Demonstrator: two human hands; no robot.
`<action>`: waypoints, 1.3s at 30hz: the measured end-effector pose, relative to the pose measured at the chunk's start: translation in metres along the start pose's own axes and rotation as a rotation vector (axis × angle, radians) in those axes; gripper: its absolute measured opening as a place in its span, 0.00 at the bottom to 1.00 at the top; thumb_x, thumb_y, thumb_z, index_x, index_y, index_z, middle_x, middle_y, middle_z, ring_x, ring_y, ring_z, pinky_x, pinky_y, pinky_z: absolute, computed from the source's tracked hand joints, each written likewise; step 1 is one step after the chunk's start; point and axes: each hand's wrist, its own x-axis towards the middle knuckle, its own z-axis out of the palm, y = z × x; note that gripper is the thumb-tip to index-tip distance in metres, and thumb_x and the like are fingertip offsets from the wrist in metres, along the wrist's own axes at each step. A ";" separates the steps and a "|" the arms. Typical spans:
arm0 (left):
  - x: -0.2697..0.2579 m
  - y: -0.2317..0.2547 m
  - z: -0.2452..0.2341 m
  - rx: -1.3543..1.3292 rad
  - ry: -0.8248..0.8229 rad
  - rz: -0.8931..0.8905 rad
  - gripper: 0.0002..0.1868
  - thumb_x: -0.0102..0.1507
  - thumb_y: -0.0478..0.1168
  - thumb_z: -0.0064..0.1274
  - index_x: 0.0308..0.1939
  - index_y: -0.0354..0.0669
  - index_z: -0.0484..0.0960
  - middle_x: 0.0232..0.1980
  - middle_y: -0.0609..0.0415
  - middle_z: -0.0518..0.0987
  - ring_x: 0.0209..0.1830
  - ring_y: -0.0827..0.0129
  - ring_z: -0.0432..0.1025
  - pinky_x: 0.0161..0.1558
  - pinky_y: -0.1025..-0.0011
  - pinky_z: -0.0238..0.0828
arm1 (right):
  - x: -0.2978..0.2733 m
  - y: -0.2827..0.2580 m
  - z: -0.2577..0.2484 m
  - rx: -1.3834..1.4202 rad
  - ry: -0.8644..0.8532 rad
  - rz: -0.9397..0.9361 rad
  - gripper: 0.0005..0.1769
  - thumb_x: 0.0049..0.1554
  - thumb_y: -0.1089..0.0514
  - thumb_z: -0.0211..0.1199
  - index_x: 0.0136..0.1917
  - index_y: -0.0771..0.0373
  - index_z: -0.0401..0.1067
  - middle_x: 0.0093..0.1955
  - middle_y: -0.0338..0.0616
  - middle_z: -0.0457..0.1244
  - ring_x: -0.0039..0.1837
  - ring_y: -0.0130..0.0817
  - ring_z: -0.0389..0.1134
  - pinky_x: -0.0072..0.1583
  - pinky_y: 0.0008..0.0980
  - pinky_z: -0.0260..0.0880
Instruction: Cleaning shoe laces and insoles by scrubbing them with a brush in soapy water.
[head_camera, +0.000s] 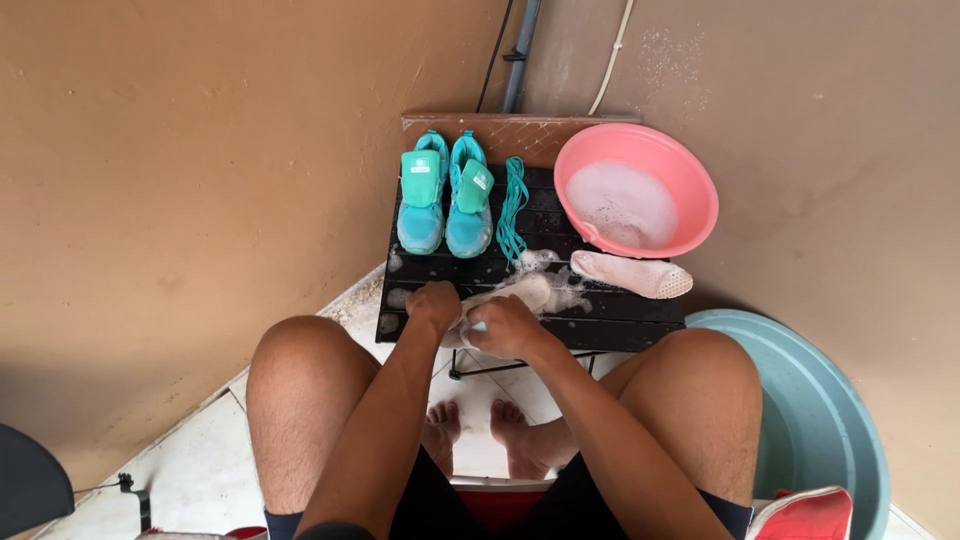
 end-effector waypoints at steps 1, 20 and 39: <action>0.001 0.000 0.001 0.000 0.002 0.009 0.18 0.77 0.38 0.53 0.46 0.41 1.00 0.44 0.41 0.95 0.48 0.45 0.91 0.54 0.46 0.87 | -0.004 -0.001 -0.027 -0.005 0.006 0.005 0.24 0.68 0.42 0.70 0.64 0.60 0.91 0.59 0.69 0.80 0.67 0.79 0.79 0.73 0.74 0.73; 0.001 0.000 0.007 0.102 0.012 0.002 0.20 0.80 0.40 0.50 0.53 0.47 1.01 0.51 0.49 0.97 0.54 0.53 0.91 0.59 0.51 0.86 | 0.006 0.033 0.026 0.190 0.297 -0.097 0.13 0.64 0.51 0.79 0.55 0.62 0.91 0.52 0.68 0.79 0.59 0.78 0.80 0.66 0.75 0.78; 0.007 -0.003 0.033 0.137 0.107 0.039 0.19 0.80 0.38 0.52 0.43 0.51 0.98 0.42 0.52 0.95 0.43 0.55 0.87 0.52 0.50 0.79 | 0.021 0.029 0.009 0.071 0.172 0.004 0.10 0.68 0.45 0.76 0.54 0.49 0.91 0.52 0.51 0.82 0.64 0.61 0.83 0.69 0.64 0.80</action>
